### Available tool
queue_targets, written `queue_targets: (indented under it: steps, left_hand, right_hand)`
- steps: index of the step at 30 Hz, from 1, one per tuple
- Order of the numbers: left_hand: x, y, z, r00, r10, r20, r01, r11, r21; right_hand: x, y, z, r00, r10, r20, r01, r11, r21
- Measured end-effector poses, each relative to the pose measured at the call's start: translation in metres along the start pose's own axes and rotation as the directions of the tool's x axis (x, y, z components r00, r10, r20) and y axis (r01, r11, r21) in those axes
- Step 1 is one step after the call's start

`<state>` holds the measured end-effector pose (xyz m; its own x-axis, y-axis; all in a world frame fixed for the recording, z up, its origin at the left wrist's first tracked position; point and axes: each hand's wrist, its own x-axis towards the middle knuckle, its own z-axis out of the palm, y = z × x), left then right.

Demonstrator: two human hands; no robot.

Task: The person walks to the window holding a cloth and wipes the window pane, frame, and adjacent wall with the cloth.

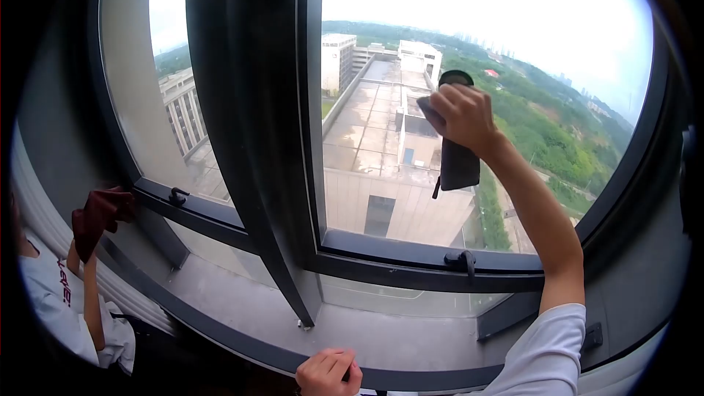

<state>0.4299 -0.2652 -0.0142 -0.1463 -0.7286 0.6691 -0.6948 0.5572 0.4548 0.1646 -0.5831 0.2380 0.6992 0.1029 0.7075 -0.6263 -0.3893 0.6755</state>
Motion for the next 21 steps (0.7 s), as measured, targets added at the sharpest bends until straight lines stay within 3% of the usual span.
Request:
queue_targets:
  steps: [1, 3, 5, 8, 9, 10, 11, 13, 15, 17, 19, 21]
  left_hand:
    - [0.0, 0.001, 0.001, 1.0, -0.005, -0.003, 0.005, 1.0, -0.01]
    - [-0.004, 0.001, -0.002, 0.999, -0.014, 0.038, 0.015, 1.0, -0.015]
    - [0.0, -0.001, -0.003, 0.998, 0.012, 0.066, -0.011, 1.0, -0.017]
    - [0.005, 0.003, -0.004, 0.999, -0.021, 0.028, 0.022, 0.999, -0.05]
    - [0.013, -0.001, 0.0, 1.0, -0.002, 0.025, 0.004, 0.998, -0.067]
    - [0.016, 0.0, 0.001, 1.0, 0.017, 0.015, -0.016, 0.998, -0.066]
    - [0.012, 0.003, -0.003, 0.999, 0.03, 0.036, -0.028, 0.998, -0.06]
    - [0.013, 0.006, -0.008, 0.988, 0.036, 0.151, -0.028, 0.998, -0.055]
    - [0.013, 0.005, -0.005, 0.992, 0.121, 0.045, -0.118, 0.99, -0.072]
    - [0.012, 0.003, -0.008, 0.987, 0.146, 0.072, -0.141, 0.988, -0.064]
    - [0.015, 0.004, -0.006, 0.985, 0.162, 0.063, -0.156, 0.984, -0.092]
    - [0.012, 0.003, -0.004, 0.984, 0.158, 0.083, -0.153, 0.986, -0.07]
  right_hand:
    - [0.022, 0.022, 0.0, 0.989, 0.078, -0.128, -0.084, 0.996, -0.043]
    - [0.066, 0.062, -0.014, 0.945, 0.255, -0.204, -0.292, 0.939, -0.18]
    - [0.093, 0.113, -0.006, 0.878, 0.222, -0.425, -0.354, 0.898, -0.262]
    - [0.118, 0.09, -0.018, 0.788, 0.391, -0.476, -0.514, 0.843, -0.159]
    - [0.118, 0.088, -0.016, 0.792, 0.326, -0.516, -0.48, 0.855, -0.197]
    - [0.113, 0.073, -0.019, 0.775, 0.539, -0.33, -0.597, 0.796, -0.1]
    - [0.091, 0.081, 0.003, 0.883, 0.249, -0.398, -0.375, 0.884, -0.28]
    - [0.052, 0.036, 0.006, 0.939, 0.214, -0.269, -0.251, 0.961, -0.112]
    - [0.0, 0.009, 0.006, 0.981, 0.091, -0.17, -0.103, 0.993, -0.064]
    - [-0.043, 0.0, -0.012, 0.99, 0.112, -0.083, -0.115, 0.993, -0.029]
    - [-0.065, 0.019, -0.038, 0.992, 0.123, -0.04, -0.126, 0.986, -0.106]
    - [-0.079, 0.058, -0.058, 0.979, 0.167, -0.121, -0.188, 0.964, -0.188]
